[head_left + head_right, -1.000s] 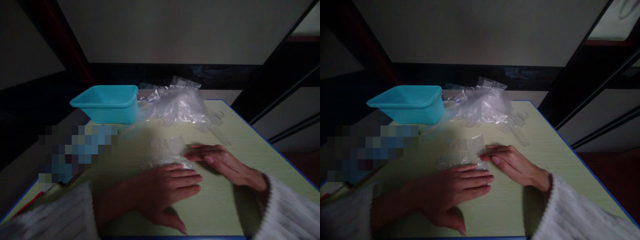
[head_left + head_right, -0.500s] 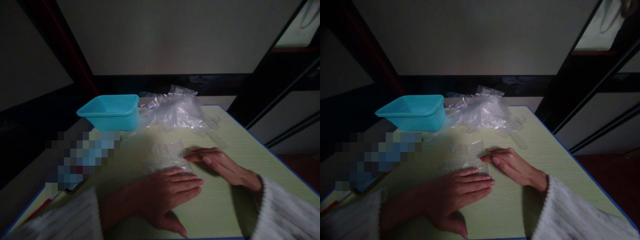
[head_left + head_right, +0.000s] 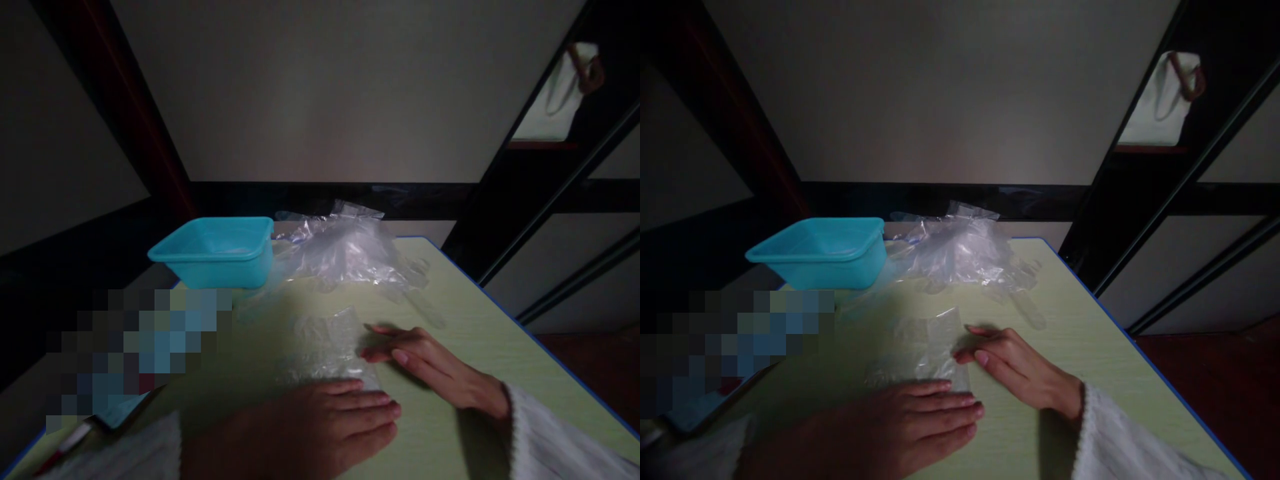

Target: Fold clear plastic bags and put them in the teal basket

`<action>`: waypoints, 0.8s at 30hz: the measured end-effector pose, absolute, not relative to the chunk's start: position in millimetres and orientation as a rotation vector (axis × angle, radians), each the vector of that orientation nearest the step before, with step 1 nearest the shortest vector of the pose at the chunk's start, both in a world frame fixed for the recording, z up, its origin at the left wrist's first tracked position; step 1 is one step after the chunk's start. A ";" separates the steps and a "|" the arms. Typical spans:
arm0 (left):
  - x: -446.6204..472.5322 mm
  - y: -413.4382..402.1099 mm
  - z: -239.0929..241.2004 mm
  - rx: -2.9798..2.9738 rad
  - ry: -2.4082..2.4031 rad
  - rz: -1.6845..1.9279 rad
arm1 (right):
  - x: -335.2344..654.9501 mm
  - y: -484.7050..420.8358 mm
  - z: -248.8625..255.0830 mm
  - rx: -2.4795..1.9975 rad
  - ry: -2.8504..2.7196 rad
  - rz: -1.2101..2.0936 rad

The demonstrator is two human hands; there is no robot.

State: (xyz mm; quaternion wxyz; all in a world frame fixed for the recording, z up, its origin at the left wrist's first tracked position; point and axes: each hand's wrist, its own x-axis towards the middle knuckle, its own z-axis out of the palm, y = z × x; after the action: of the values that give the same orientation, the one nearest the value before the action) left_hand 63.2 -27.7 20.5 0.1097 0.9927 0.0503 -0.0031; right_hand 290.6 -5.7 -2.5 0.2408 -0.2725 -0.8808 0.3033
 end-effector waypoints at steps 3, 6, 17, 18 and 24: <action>65.5 -27.2 21.9 2.961 0.151 -0.061 | 288.6 -0.9 -3.5 -0.743 -2.402 0.810; 65.8 -26.4 19.3 2.969 0.130 0.040 | 284.9 3.8 -1.7 -0.753 -2.419 0.768; 65.0 -24.8 18.4 2.952 0.106 0.020 | 275.1 19.6 -0.4 -0.947 -2.540 0.613; 64.9 -24.8 18.1 2.927 0.114 0.009 | 274.7 21.4 -1.0 -0.955 -2.543 0.602; 60.6 -25.0 11.0 2.718 0.163 0.092 | 272.4 30.0 -2.5 -0.964 -2.561 0.555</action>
State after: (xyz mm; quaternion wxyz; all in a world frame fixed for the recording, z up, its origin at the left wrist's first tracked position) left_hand 60.6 -25.0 11.0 0.2071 0.9760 0.0585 0.0331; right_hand 272.4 30.0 -2.5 0.1738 -0.3400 -0.9032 0.1958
